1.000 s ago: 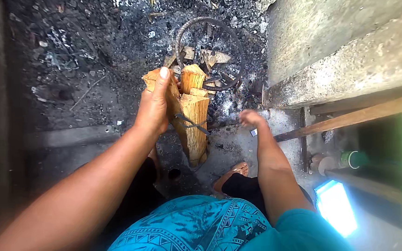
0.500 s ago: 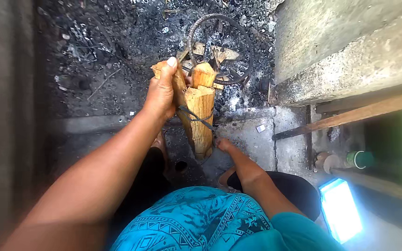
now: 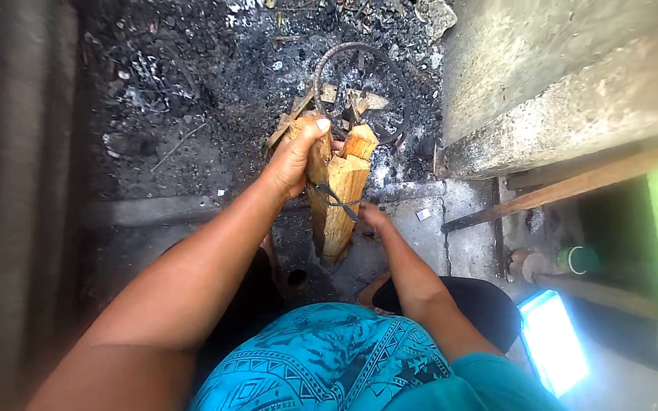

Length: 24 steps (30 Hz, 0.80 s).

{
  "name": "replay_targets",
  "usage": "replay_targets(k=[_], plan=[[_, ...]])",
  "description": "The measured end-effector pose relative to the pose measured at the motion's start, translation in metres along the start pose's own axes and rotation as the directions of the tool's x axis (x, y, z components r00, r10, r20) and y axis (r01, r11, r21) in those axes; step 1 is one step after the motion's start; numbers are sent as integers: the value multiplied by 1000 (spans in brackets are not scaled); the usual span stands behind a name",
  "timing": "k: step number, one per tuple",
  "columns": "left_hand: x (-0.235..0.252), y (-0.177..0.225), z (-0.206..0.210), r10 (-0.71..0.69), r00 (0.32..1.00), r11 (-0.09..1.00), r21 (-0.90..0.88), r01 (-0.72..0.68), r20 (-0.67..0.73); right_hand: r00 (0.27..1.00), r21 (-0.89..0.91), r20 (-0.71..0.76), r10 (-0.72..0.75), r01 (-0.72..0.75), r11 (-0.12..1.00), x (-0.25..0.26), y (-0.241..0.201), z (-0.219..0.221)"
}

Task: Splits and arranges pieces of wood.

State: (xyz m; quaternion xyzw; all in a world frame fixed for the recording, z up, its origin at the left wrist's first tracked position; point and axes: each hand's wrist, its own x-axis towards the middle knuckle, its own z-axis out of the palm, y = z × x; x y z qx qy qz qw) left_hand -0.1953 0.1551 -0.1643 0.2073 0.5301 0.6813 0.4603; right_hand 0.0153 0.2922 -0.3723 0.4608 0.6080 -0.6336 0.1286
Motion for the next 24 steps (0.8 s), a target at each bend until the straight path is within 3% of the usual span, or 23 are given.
replay_targets(k=[3,6,8,11,14,16,19,22,24], plan=[[-4,-5,4,-7,999,1000,9,7,38,951,412,-181,-251,305,859,-18,-47,-22],[-7,-10,9,-3,997,1000,4,3,81,845,538,-216,-488,521,663,-47,-87,-32],[-6,-12,9,10,996,1000,1,-10,91,784,546,-200,-587,587,598,-65,-110,-33],[-6,-16,12,18,998,1000,6,-18,64,759,376,-121,-640,632,678,-98,-133,-28],[-13,-14,13,29,997,999,43,-32,67,799,58,-20,-601,601,797,-138,-145,-34],[-23,-14,12,57,994,993,93,-66,95,813,-102,18,-581,580,808,-171,-148,-52],[-32,-13,11,117,980,977,159,-142,159,819,-198,-46,-572,553,809,-210,-137,-95],[-42,-16,12,169,964,968,149,-202,205,740,-403,-139,-658,565,720,-248,-112,-145],[-53,-14,15,178,959,970,126,-209,219,691,-496,-292,-661,482,722,-269,-89,-179]])
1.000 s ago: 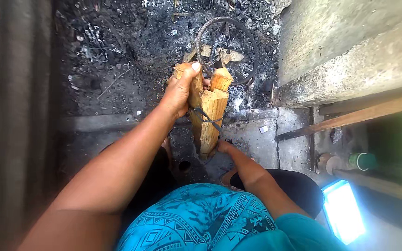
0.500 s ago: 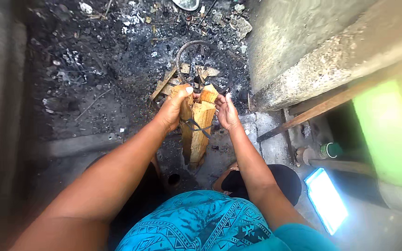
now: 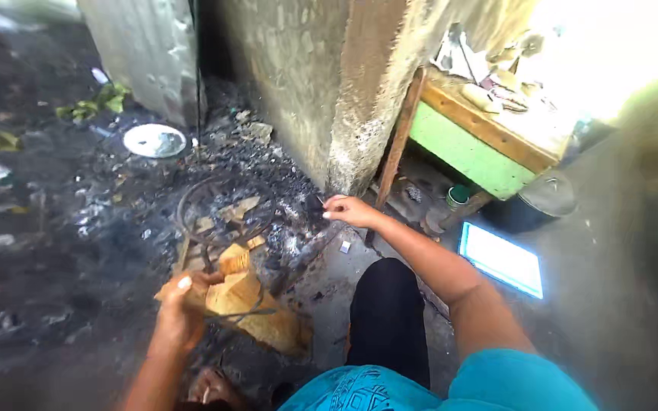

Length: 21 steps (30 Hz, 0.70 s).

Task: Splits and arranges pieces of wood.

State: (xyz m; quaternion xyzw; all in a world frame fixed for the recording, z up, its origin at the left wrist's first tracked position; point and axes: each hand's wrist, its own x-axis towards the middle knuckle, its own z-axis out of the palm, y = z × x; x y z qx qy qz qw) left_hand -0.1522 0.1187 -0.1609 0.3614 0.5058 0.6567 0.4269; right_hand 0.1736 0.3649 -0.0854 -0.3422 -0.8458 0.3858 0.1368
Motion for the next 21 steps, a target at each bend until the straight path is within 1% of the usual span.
replay_targets(k=[1,2,3,4,6,8,9,10,11,13,14,16,17,18,20,21], plan=[[-4,4,2,-9,1000,1000,-13,9,5,993,-5,-96,74,-75,997,-8,14,-17],[-7,8,2,-30,999,999,-24,30,19,968,28,-187,167,-165,986,-15,29,-34],[-8,10,-1,-53,997,998,-33,55,51,926,92,-266,269,-253,963,-19,45,-52],[-8,14,-6,-80,993,996,-20,82,86,869,165,-351,350,-310,936,-21,63,-68],[-4,25,-18,-144,977,989,38,140,156,738,286,-493,461,-363,887,-19,99,-99],[3,44,-25,-224,954,970,141,198,198,622,360,-575,532,-392,847,-11,128,-125],[7,56,-25,-269,943,950,214,226,198,584,385,-594,554,-398,833,-6,140,-135],[11,66,-25,-309,928,920,314,235,209,562,408,-604,565,-391,825,0,149,-143],[15,79,-24,-350,910,867,445,225,223,554,436,-607,570,-368,821,7,155,-148],[22,102,-10,-441,874,720,662,209,204,574,526,-582,576,-275,805,21,159,-152],[24,107,0,-467,869,664,715,221,165,585,574,-570,577,-219,789,27,160,-152],[23,108,18,-454,886,565,798,208,90,588,642,-563,580,-130,756,43,161,-150],[23,105,24,-425,902,485,859,164,68,580,663,-565,587,-104,741,49,162,-149],[23,99,29,-400,915,373,921,114,49,564,674,-570,597,-95,733,54,165,-148],[20,88,39,-358,934,135,990,30,21,519,648,-595,614,-142,748,56,172,-148],[20,84,41,-328,945,47,999,-6,21,511,610,-609,607,-188,770,55,174,-151]])
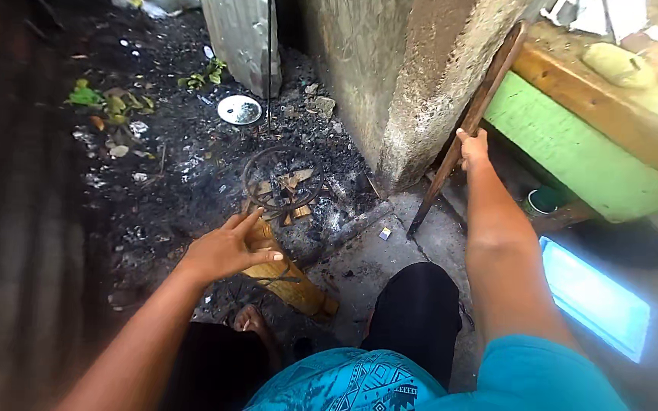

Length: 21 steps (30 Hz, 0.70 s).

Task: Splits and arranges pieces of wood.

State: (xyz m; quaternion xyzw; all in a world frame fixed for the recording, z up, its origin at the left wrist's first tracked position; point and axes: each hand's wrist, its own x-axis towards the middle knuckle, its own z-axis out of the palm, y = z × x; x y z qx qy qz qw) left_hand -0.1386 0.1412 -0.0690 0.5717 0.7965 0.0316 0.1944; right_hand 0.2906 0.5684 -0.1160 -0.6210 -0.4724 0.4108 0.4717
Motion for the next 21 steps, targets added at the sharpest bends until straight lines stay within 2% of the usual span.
replay_targets(k=[4,7,11,14,17,21], plan=[[1,-8,6,31,999,996,86,-28,-26,994,-242,84,-76,94,966,5,-1,-14],[2,-11,2,51,999,995,87,-50,-9,992,-299,99,-82,108,948,1,-10,-20],[1,-12,-3,73,997,991,111,-75,28,991,-51,82,-110,114,992,-19,-6,-17],[-6,-20,0,146,989,984,106,-144,-9,960,180,122,-252,229,957,-46,4,-8],[-17,-19,-3,153,988,982,111,-156,35,914,269,140,-380,334,903,-90,4,1],[-37,2,-7,123,987,984,117,-134,100,864,279,205,-459,398,874,-163,10,23]])
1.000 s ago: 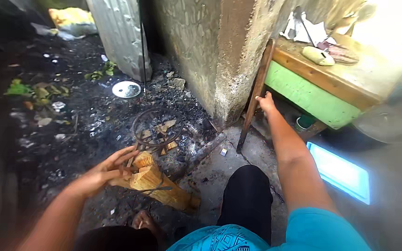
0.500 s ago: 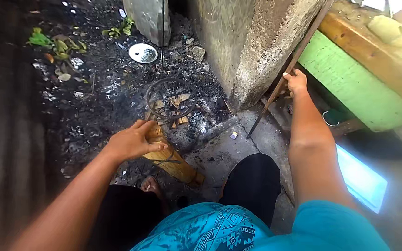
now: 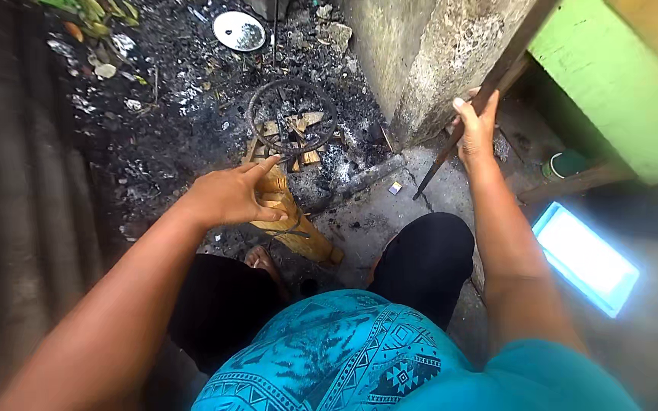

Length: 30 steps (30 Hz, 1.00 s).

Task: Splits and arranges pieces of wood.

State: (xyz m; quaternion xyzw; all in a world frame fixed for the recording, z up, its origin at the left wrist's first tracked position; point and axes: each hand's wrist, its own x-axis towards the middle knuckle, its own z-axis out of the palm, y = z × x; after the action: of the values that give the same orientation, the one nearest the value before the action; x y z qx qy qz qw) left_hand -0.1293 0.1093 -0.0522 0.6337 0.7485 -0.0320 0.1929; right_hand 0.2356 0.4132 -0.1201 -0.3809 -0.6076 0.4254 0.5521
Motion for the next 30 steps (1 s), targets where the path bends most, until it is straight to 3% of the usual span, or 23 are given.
replay_targets(k=[3,6,9,13,20,23,26,30], plan=[[-6,-4,9,138,988,990,7,-138,-68,985,59,145,-94,87,994,-34,-30,29],[-10,-8,13,246,962,968,-17,-250,-116,926,206,299,-232,175,963,-57,-74,45],[-11,-7,9,268,958,963,-8,-271,-105,837,482,450,-312,67,874,-71,-107,56],[-17,5,-15,269,960,963,38,-267,-78,733,482,620,-280,-74,873,-84,-142,65],[-23,-15,-19,214,977,977,20,-213,-29,820,626,518,-241,-172,760,-122,-126,95],[-32,-20,-3,210,957,978,59,-202,-200,840,682,482,-249,-181,709,-123,-138,100],[-36,-9,13,20,947,997,71,3,-320,840,746,457,-294,-181,641,-121,-170,103],[-33,3,13,-212,946,977,-42,208,-243,842,768,441,-311,-174,617,-128,-183,119]])
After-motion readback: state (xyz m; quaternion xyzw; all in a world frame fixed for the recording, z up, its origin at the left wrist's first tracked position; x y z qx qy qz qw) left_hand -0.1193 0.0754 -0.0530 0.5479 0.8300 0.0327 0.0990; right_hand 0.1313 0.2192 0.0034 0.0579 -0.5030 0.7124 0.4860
